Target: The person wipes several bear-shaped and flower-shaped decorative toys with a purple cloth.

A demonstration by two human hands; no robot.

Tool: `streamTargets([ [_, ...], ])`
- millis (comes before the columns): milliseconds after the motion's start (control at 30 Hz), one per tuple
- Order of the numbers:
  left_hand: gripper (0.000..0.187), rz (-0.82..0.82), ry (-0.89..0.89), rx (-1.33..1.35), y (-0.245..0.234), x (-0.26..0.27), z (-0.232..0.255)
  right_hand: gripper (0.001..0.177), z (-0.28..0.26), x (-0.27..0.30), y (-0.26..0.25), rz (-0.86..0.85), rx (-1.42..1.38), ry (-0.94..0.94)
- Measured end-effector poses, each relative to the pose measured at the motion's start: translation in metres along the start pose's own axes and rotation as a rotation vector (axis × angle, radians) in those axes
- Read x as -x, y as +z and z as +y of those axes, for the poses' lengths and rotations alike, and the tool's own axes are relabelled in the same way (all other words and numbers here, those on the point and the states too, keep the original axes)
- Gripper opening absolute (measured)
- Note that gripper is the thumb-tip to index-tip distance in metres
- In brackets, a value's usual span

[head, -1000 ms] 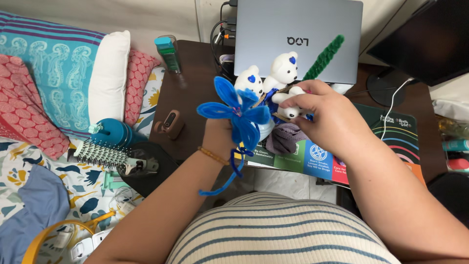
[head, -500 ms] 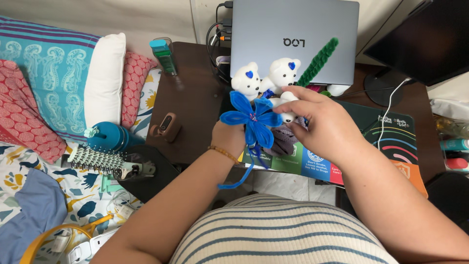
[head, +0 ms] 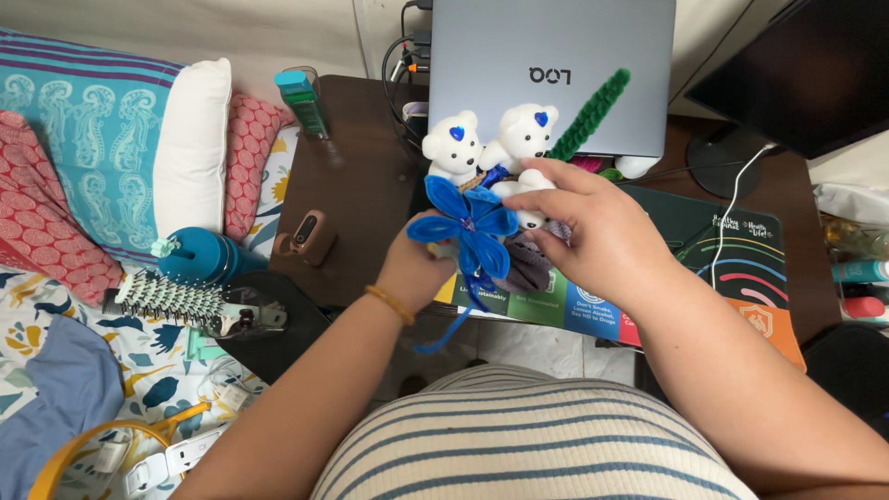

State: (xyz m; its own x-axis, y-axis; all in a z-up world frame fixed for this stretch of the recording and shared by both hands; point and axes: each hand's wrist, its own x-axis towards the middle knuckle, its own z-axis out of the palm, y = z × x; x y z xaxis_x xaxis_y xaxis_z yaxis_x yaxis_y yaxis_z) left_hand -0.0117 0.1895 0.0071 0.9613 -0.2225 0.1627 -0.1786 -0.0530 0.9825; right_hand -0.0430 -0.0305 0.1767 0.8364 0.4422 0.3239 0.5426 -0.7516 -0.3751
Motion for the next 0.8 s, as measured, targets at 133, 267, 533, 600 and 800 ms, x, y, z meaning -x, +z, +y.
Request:
streamTargets([
  [133,0.043,-0.092,-0.054,0.417,-0.002,0.002,0.013,0.039,-0.001,0.000,0.003,0.004,-0.031,0.067],
  [267,0.035,0.073,-0.213,-0.013,0.014,-0.002,0.031,0.042,0.001,0.002,0.004,0.038,0.011,0.040],
  [533,0.032,0.036,-0.229,0.198,0.019,-0.006,0.012,0.045,0.003,0.003,0.004,0.019,-0.033,0.055],
  [600,0.030,0.012,-0.258,0.154,0.018,-0.005,0.005,0.047,0.005,0.005,0.003,0.029,-0.036,0.036],
  [800,0.048,0.078,-0.137,0.138,0.019,0.007,-0.006,0.063,0.030,0.027,0.000,0.160,-0.168,-0.006],
])
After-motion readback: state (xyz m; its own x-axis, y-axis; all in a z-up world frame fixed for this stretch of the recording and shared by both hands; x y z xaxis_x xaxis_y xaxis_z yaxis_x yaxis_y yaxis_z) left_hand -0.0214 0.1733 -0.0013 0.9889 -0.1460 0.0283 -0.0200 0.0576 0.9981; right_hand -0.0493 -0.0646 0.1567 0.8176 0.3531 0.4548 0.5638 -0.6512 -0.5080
